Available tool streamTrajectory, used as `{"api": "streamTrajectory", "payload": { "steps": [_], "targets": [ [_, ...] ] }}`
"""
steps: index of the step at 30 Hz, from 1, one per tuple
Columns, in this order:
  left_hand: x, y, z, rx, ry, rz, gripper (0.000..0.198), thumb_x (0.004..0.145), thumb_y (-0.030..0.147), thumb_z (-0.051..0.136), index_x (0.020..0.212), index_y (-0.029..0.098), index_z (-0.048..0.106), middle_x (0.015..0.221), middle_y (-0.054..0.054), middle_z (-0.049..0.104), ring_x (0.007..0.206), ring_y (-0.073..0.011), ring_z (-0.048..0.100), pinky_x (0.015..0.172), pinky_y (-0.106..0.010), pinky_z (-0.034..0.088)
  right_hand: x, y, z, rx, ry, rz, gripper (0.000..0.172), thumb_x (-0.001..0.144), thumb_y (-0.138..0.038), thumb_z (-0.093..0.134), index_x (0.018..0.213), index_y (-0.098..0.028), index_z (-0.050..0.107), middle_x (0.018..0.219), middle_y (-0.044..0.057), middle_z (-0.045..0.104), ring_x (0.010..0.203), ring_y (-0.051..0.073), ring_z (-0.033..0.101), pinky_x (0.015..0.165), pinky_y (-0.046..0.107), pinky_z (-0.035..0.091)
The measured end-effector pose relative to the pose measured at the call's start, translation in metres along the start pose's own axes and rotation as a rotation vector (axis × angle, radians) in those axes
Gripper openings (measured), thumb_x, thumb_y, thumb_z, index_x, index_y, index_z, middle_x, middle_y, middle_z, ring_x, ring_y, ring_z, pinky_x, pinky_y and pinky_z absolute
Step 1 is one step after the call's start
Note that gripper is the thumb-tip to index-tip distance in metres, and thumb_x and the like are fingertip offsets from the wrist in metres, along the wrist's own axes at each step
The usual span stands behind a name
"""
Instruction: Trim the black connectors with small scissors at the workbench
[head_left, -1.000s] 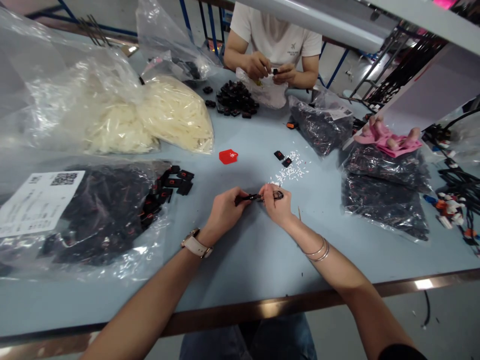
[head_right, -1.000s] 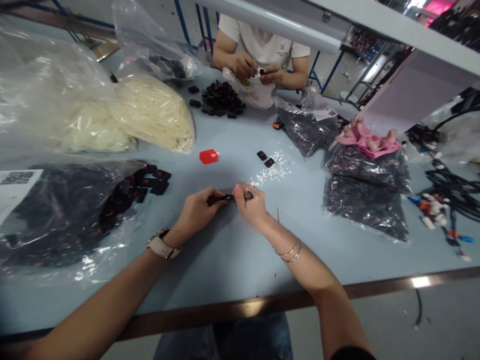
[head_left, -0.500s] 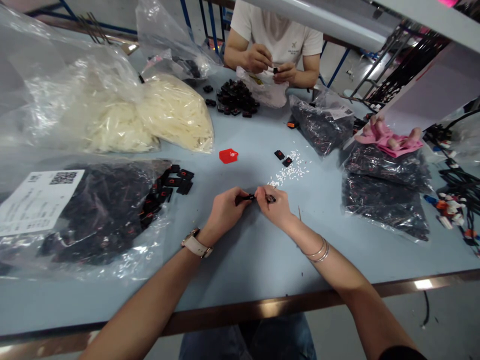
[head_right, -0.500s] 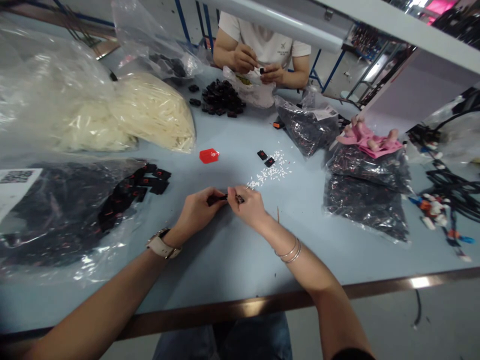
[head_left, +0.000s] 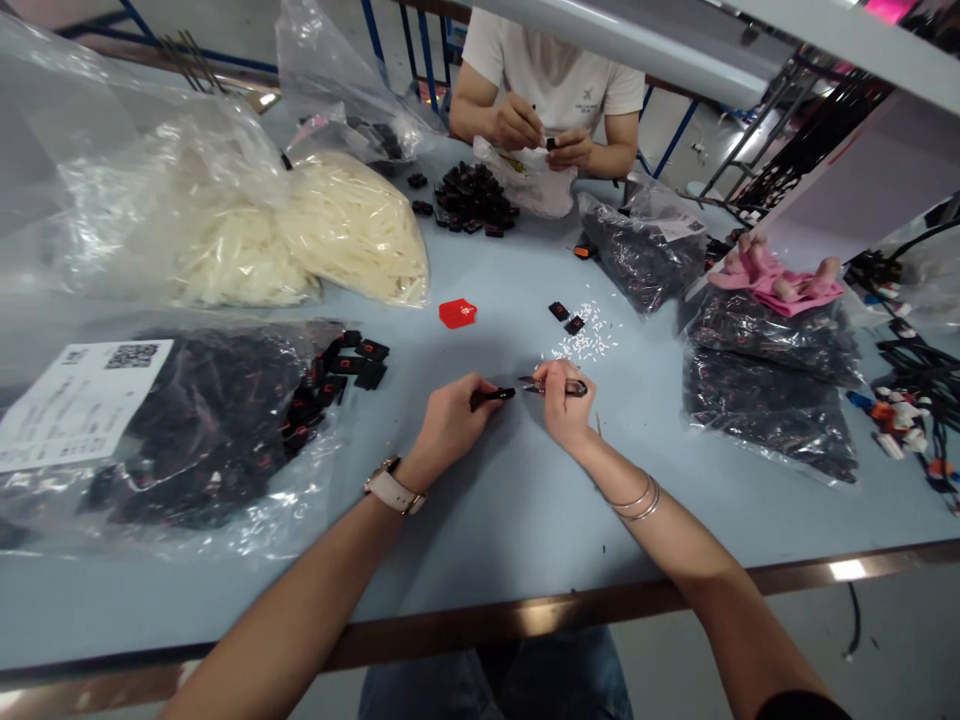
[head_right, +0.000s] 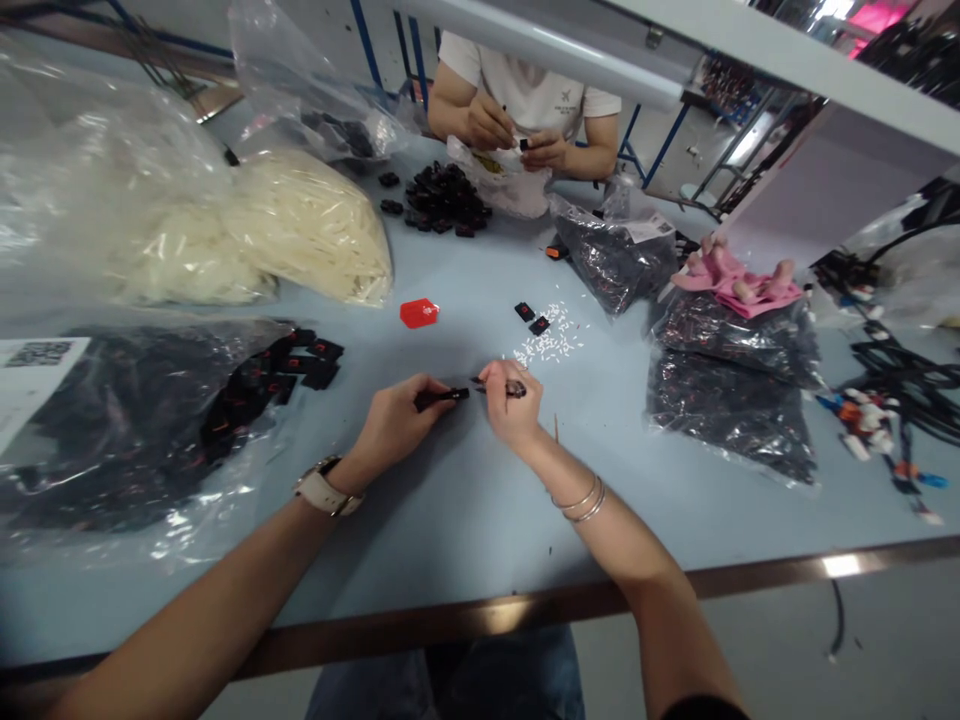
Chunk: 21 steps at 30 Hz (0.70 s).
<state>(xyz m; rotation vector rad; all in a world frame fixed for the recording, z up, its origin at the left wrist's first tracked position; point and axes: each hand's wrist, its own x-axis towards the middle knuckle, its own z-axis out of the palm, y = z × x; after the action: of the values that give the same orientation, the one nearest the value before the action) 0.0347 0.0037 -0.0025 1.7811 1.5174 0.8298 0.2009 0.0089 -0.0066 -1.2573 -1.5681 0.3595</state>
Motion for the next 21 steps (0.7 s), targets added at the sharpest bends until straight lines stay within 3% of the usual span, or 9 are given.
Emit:
{"api": "streamTrajectory", "payload": {
  "steps": [4, 7, 9, 11, 14, 16, 18, 21],
  "targets": [
    [0.000, 0.000, 0.001, -0.047, 0.058, -0.034, 0.010, 0.077, 0.030, 0.057, 0.080, 0.021, 0.055, 0.069, 0.000, 0.064, 0.061, -0.0157, 0.056, 0.060, -0.028, 0.043, 0.007, 0.001, 0.000, -0.053, -0.078, -0.111, 0.034, 0.097, -0.029, 0.034, 0.080, -0.020, 0.062, 0.089, 0.008, 0.067, 0.085, 0.017, 0.063, 0.078, 0.030, 0.050],
    [0.000, 0.001, 0.001, -0.145, 0.112, -0.023, 0.013, 0.080, 0.033, 0.053, 0.084, 0.021, 0.051, 0.078, -0.001, 0.065, 0.061, -0.0138, 0.055, 0.059, -0.026, 0.044, 0.010, 0.001, -0.001, -0.107, -0.297, -0.105, 0.025, 0.094, -0.025, 0.043, 0.105, -0.021, 0.064, 0.101, 0.009, 0.068, 0.085, 0.016, 0.064, 0.076, 0.029, 0.050],
    [0.000, 0.000, 0.002, -0.202, 0.122, 0.010, 0.015, 0.081, 0.034, 0.052, 0.087, 0.020, 0.050, 0.084, -0.002, 0.066, 0.066, -0.0142, 0.058, 0.059, -0.026, 0.044, 0.012, 0.000, -0.002, -0.142, -0.433, -0.092, 0.023, 0.090, -0.024, 0.051, 0.109, -0.023, 0.066, 0.103, 0.008, 0.068, 0.081, 0.016, 0.063, 0.073, 0.027, 0.050],
    [0.001, -0.001, 0.003, -0.262, 0.136, 0.015, 0.018, 0.082, 0.034, 0.053, 0.094, 0.020, 0.050, 0.089, -0.004, 0.067, 0.073, -0.0155, 0.061, 0.062, -0.026, 0.046, 0.014, 0.000, -0.003, -0.149, -0.477, -0.090, 0.021, 0.088, -0.024, 0.056, 0.104, -0.024, 0.068, 0.098, 0.006, 0.069, 0.080, 0.016, 0.063, 0.073, 0.027, 0.049],
    [0.002, -0.004, 0.005, -0.287, 0.164, -0.059, 0.022, 0.082, 0.032, 0.053, 0.099, 0.019, 0.049, 0.091, -0.006, 0.068, 0.074, -0.0165, 0.063, 0.067, -0.029, 0.049, 0.025, 0.000, -0.003, -0.141, -0.325, -0.033, 0.019, 0.088, -0.027, 0.057, 0.100, -0.022, 0.070, 0.087, 0.004, 0.070, 0.076, 0.016, 0.062, 0.071, 0.028, 0.047],
    [0.003, -0.005, 0.006, -0.162, 0.103, -0.049, 0.013, 0.081, 0.028, 0.053, 0.091, 0.019, 0.053, 0.084, -0.005, 0.068, 0.071, -0.0178, 0.062, 0.070, -0.032, 0.050, 0.036, -0.003, 0.002, -0.176, -0.288, 0.021, 0.018, 0.087, -0.030, 0.058, 0.096, -0.021, 0.070, 0.078, 0.003, 0.069, 0.067, 0.015, 0.059, 0.065, 0.027, 0.045],
    [0.001, -0.005, 0.007, 0.009, 0.022, 0.050, 0.006, 0.079, 0.022, 0.052, 0.082, 0.019, 0.056, 0.083, -0.007, 0.067, 0.076, -0.0214, 0.062, 0.074, -0.035, 0.050, 0.048, -0.011, 0.013, -0.230, -0.414, 0.034, 0.012, 0.084, -0.029, 0.061, 0.086, -0.021, 0.071, 0.067, 0.000, 0.066, 0.058, 0.014, 0.054, 0.057, 0.026, 0.039],
    [-0.002, -0.006, 0.013, 0.125, -0.029, 0.164, 0.008, 0.075, 0.016, 0.054, 0.081, 0.017, 0.060, 0.091, -0.013, 0.067, 0.093, -0.0297, 0.062, 0.085, -0.043, 0.049, 0.056, -0.033, 0.048, -0.216, -0.613, -0.042, 0.015, 0.081, -0.025, 0.066, 0.067, -0.020, 0.066, 0.056, -0.002, 0.060, 0.052, 0.012, 0.050, 0.052, 0.025, 0.033]
  ]
}}
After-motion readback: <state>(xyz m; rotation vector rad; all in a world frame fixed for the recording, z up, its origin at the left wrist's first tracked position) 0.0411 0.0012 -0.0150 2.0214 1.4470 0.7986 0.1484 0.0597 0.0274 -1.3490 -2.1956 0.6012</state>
